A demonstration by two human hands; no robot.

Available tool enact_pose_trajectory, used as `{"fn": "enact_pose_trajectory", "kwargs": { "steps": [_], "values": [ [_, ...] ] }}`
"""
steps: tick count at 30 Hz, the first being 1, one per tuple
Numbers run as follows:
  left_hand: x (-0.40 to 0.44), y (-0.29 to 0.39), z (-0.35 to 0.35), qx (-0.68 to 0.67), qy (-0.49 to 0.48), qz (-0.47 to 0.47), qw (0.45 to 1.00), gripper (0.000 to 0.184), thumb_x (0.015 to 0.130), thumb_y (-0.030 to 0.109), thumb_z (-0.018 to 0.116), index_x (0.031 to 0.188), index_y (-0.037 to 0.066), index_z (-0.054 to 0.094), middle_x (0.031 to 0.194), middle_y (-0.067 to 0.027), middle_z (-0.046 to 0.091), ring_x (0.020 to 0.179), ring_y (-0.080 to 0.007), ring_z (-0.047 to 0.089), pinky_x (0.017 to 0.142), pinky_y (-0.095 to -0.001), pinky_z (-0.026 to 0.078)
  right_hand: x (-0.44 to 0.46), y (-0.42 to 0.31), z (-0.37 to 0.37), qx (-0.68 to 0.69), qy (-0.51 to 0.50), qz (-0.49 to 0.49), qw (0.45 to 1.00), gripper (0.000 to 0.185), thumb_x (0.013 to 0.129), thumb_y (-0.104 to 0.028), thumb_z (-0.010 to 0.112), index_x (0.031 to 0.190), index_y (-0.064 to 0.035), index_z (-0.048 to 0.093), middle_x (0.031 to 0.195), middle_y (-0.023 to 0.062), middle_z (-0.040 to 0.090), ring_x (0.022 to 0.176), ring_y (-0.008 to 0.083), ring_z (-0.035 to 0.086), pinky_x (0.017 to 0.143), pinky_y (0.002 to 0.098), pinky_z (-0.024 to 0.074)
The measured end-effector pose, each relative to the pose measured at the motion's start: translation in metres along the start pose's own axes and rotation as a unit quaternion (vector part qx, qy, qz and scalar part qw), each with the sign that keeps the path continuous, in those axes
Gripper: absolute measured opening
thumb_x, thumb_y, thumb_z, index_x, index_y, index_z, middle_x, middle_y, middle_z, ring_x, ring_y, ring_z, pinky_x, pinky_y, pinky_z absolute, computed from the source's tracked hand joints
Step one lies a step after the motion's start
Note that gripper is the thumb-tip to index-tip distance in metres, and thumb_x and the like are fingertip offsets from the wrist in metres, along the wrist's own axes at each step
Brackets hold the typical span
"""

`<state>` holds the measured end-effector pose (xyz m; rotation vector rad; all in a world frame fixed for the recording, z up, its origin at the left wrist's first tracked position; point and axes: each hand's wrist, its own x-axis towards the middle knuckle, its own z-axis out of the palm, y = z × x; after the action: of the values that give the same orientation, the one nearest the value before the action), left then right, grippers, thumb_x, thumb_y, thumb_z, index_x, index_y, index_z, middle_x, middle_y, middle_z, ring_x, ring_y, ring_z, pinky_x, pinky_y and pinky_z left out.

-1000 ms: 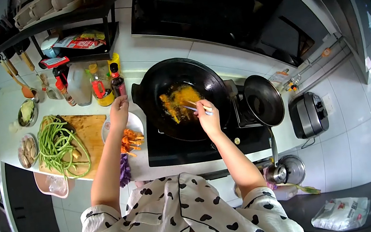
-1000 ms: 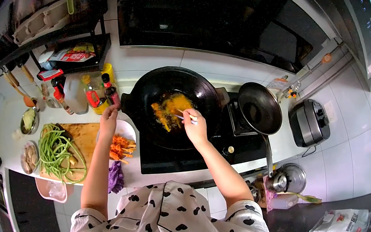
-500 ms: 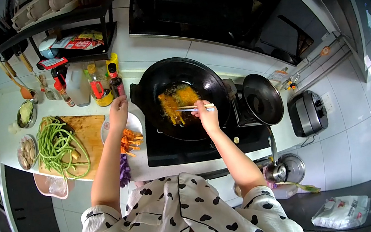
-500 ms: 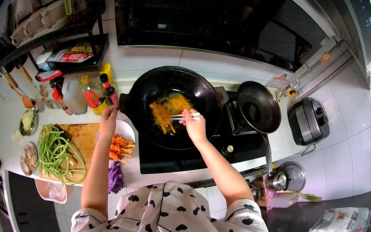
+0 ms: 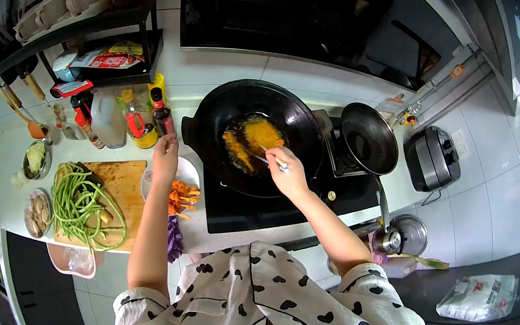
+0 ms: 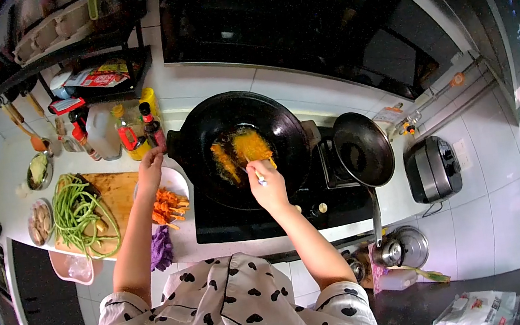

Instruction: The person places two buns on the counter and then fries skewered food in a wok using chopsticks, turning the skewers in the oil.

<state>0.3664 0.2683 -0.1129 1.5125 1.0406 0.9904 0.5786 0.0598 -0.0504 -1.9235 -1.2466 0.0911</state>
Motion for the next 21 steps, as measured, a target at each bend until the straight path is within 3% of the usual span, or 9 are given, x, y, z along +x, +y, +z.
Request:
{"fn": "enact_pose_trajectory", "kwargs": {
  "steps": [4, 8, 12, 13, 21],
  "values": [
    [0.003, -0.006, 0.003, -0.010, -0.001, -0.007, 1.000, 0.027, 0.088, 0.013, 0.052, 0.110, -0.002, 0.056, 0.091, -0.0063, 0.060, 0.083, -0.0126, 0.055, 0.077, -0.0245, 0.043, 0.002, 0.004, 0.009, -0.034, 0.014, -0.028, 0.999, 0.011, 0.085, -0.017, 0.058, 0.091, -0.0086, 0.060, 0.087, 0.0141, 0.062, 0.077, 0.0349, 0.061, 0.065, 0.0388, 0.0501],
    [0.002, -0.007, 0.002, -0.006, -0.004, -0.007, 1.000, 0.028, 0.088, 0.014, 0.052, 0.110, -0.002, 0.057, 0.091, -0.0063, 0.060, 0.084, -0.0127, 0.054, 0.077, -0.0247, 0.043, 0.010, 0.013, 0.015, -0.010, 0.020, 0.027, 0.999, 0.014, 0.086, -0.019, 0.058, 0.086, -0.0060, 0.062, 0.084, 0.0151, 0.063, 0.079, 0.0356, 0.060, 0.064, 0.0395, 0.0496],
    [0.002, -0.007, 0.002, -0.006, -0.002, -0.008, 1.000, 0.027, 0.088, 0.014, 0.052, 0.110, -0.002, 0.057, 0.092, -0.0062, 0.060, 0.084, -0.0127, 0.054, 0.077, -0.0247, 0.043, 0.015, 0.022, 0.015, 0.207, 0.020, 0.186, 0.960, 0.023, 0.089, -0.020, 0.056, 0.081, 0.0005, 0.062, 0.072, 0.0069, 0.063, 0.061, 0.0176, 0.062, 0.056, 0.0278, 0.0469],
    [0.001, -0.009, 0.001, -0.007, -0.001, -0.005, 1.000, 0.027, 0.088, 0.014, 0.052, 0.110, -0.002, 0.057, 0.092, -0.0062, 0.060, 0.084, -0.0127, 0.054, 0.077, -0.0247, 0.043, 0.016, 0.023, 0.014, 0.236, 0.027, 0.194, 0.952, 0.025, 0.091, -0.021, 0.055, 0.083, 0.0022, 0.061, 0.069, 0.0033, 0.061, 0.056, 0.0096, 0.059, 0.054, 0.0230, 0.0448],
    [0.000, -0.006, 0.000, -0.007, -0.005, -0.006, 1.000, 0.027, 0.088, 0.014, 0.051, 0.110, -0.002, 0.057, 0.092, -0.0068, 0.060, 0.084, -0.0134, 0.055, 0.077, -0.0254, 0.044, 0.014, 0.013, -0.002, 0.212, 0.044, 0.195, 0.957, 0.020, 0.091, -0.018, 0.053, 0.092, 0.0002, 0.061, 0.075, 0.0051, 0.062, 0.060, 0.0115, 0.060, 0.055, 0.0239, 0.0462]
  ]
}}
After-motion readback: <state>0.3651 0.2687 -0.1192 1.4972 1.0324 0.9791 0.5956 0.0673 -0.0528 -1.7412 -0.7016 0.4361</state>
